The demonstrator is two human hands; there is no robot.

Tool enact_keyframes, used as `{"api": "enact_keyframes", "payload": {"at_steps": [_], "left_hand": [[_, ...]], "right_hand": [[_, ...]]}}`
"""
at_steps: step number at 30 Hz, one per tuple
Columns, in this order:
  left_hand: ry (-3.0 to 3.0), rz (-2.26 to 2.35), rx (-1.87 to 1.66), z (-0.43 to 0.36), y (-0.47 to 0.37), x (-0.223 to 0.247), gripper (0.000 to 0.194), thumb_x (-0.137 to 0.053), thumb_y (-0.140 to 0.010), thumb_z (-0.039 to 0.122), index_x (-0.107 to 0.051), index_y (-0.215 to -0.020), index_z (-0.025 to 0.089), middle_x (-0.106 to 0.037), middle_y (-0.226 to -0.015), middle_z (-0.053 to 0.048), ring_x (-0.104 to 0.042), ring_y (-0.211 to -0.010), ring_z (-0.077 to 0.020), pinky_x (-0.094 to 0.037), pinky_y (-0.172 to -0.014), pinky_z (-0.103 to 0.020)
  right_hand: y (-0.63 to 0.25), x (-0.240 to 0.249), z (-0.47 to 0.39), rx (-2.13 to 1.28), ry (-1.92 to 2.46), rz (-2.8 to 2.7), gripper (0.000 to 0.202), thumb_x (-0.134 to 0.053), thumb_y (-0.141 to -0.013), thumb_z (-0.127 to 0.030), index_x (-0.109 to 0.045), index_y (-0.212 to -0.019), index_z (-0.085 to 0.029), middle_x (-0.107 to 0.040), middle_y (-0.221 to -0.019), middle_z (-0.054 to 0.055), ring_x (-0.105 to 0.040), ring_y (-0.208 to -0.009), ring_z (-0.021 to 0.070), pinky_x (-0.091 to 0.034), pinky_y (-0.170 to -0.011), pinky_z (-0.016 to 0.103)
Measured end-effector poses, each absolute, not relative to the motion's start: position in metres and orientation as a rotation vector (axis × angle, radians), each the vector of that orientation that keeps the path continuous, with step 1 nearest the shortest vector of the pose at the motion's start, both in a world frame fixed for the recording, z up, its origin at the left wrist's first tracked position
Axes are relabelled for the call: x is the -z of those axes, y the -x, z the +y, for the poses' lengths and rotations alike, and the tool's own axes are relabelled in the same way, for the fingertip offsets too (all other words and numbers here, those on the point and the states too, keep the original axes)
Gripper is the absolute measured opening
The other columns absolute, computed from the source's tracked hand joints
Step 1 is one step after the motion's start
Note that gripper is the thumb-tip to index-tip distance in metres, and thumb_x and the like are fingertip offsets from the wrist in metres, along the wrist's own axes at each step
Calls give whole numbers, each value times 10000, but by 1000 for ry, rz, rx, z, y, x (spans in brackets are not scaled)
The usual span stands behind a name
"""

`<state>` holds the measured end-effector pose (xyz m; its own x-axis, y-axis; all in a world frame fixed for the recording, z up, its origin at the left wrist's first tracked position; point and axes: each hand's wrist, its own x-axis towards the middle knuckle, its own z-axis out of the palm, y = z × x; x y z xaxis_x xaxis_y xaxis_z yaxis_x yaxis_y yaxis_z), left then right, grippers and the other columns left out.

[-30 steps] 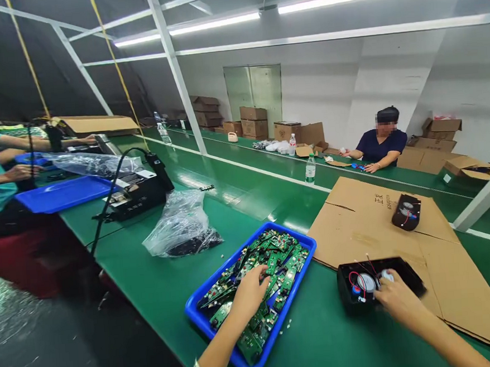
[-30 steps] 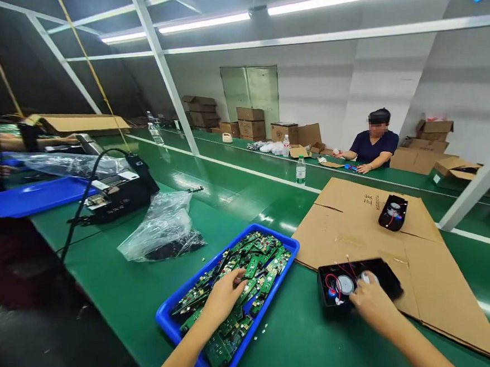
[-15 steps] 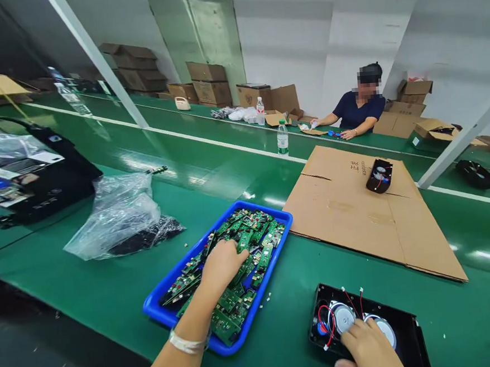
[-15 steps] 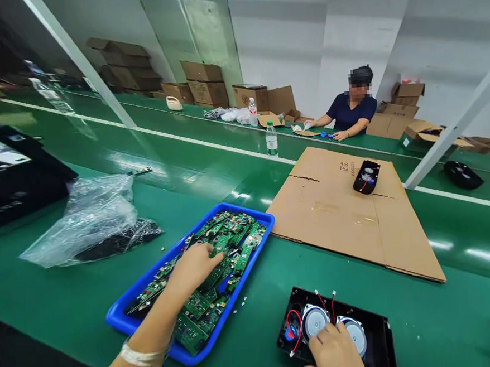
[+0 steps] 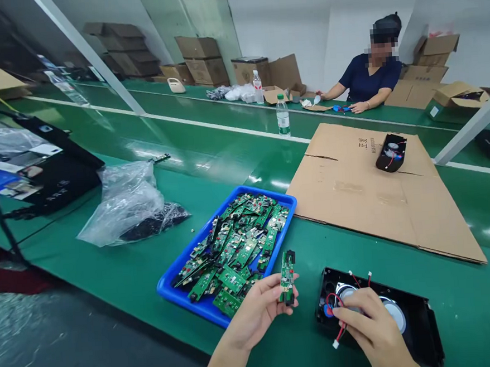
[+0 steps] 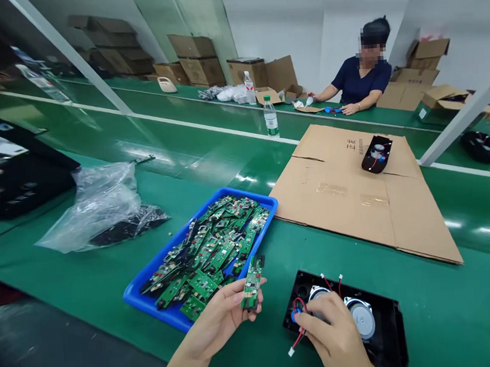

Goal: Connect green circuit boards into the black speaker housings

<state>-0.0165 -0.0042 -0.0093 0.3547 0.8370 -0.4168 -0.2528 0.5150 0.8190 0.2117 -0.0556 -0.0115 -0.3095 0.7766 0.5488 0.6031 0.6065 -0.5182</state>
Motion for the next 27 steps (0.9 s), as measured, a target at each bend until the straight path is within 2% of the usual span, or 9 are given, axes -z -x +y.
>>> {"api": "enact_keyframes", "payload": {"at_steps": [3,5,7,10,14,18,22,27], "left_hand": [[-685,834,-771,-9,11,8,478,-825,-572,472,-703,-897,143,-654,-717,-41,-621,-641,-163,-489,-545,-247],[-684,762,-751,-14,5,8,476,-844,-575,440,-702,-926,152,-669,-753,-48,-647,-672,-183,-508,-573,-265],[-695,701,-738,-18,-1,10,467,-846,-595,412,-694,-964,170,-673,-791,-45,-660,-700,-191,-519,-610,-282],[-739,611,-726,-24,-7,13,469,-841,-626,378,-678,-1028,198,-665,-840,-38,-656,-740,-187,-517,-658,-291],[-813,603,-749,-31,-8,13,430,-812,-685,337,-666,-1074,225,-639,-888,-24,-625,-813,-165,-492,-725,-275],[-898,643,-716,-32,-5,9,434,-784,-714,364,-672,-1101,204,-658,-892,-45,-617,-838,-183,-484,-754,-292],[-946,703,-688,-30,-2,5,439,-791,-697,376,-693,-1081,187,-670,-863,-50,-626,-774,-187,-496,-729,-315],[-903,692,-652,-30,-3,2,442,-797,-684,391,-707,-1065,186,-665,-767,-24,-630,-700,-168,-491,-675,-289]], "right_hand": [[-209,8,-58,-559,1154,-1705,191,-485,-950,-243,-674,-954,-273,-678,-899,58,-626,-797,182,-539,-645,278],[-204,8,-60,-741,1215,-1443,145,-516,-939,-275,-645,-1004,-273,-685,-790,30,-646,-719,178,-539,-614,273],[-197,6,-60,-783,1240,-1382,125,-537,-926,-277,-642,-990,-255,-661,-699,6,-624,-630,160,-515,-580,264],[-188,-2,-56,-593,1219,-1626,152,-526,-920,-241,-661,-851,-227,-612,-641,-6,-546,-588,140,-447,-577,278],[-180,-9,-51,-353,1195,-1803,215,-473,-931,-174,-628,-783,-189,-501,-547,-30,-450,-544,121,-370,-559,277],[-177,-8,-52,-192,1155,-1867,170,-474,-932,-121,-619,-846,-147,-476,-570,-24,-406,-558,114,-354,-588,276],[-180,-7,-54,19,1139,-1974,156,-469,-937,-102,-623,-914,-116,-496,-583,-1,-368,-596,134,-315,-606,301],[-181,-8,-56,42,1146,-2015,155,-474,-927,-77,-623,-889,-100,-497,-580,8,-350,-600,136,-287,-587,300]]}}
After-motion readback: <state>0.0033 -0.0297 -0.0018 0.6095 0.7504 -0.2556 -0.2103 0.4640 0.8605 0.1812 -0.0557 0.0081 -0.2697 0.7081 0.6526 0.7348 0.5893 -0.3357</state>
